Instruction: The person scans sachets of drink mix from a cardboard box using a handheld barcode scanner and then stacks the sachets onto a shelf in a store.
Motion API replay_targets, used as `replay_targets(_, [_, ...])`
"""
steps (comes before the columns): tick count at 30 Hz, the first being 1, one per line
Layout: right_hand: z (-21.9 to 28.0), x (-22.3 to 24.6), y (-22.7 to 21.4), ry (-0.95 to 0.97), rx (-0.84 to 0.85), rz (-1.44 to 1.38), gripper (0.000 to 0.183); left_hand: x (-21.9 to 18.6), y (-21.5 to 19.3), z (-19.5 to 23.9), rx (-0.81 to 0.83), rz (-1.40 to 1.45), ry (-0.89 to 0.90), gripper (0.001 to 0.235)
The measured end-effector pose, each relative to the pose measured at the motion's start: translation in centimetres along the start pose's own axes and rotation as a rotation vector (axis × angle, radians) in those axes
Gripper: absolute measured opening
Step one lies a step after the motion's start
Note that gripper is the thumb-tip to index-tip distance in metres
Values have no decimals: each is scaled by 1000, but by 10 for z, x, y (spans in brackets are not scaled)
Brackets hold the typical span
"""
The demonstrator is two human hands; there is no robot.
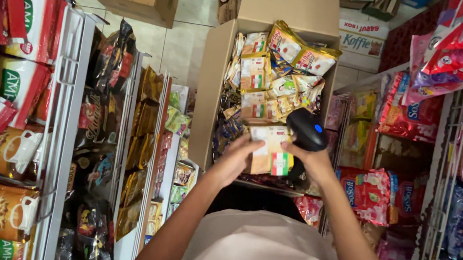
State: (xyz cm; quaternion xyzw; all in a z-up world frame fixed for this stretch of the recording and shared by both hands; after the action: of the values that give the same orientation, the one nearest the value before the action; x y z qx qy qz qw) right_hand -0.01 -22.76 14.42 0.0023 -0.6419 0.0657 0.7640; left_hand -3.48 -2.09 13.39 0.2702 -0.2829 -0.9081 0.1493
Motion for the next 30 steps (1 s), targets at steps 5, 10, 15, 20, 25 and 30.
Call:
replay_targets(5, [12, 48, -4, -111, 117, 315, 34, -18, 12, -18, 45, -247, 236, 53])
replay_targets(10, [22, 115, -19, -519, 229, 765, 49, -11, 12, -24, 64, -371, 215, 64])
replay_targets(15, [24, 144, -15, -276, 515, 1052, 62, -3, 8, -27, 101, -382, 244, 73])
replay_targets(20, [34, 166, 5, -184, 598, 1086, 52, 9, 2, -27, 75, -273, 123, 70])
replay_targets(25, [36, 159, 3, -267, 549, 1073, 59, 16, -3, -32, 86, -293, 167, 68])
replay_targets(30, [12, 80, -38, -174, 61, 583, 36, 13, 5, -23, 61, -356, 261, 49])
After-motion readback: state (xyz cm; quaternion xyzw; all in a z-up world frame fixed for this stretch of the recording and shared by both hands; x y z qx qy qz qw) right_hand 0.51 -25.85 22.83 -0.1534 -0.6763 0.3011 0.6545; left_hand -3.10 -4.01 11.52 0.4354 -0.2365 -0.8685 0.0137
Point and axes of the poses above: each hand's wrist, its own z-axis away from the middle knuckle, its own y-axis out of the palm, x = y × z, the point moved 5 cm from there along -z, towards the middle knuckle, and after that the axes turned 14 degrees about -y, right-handed, at the moved point
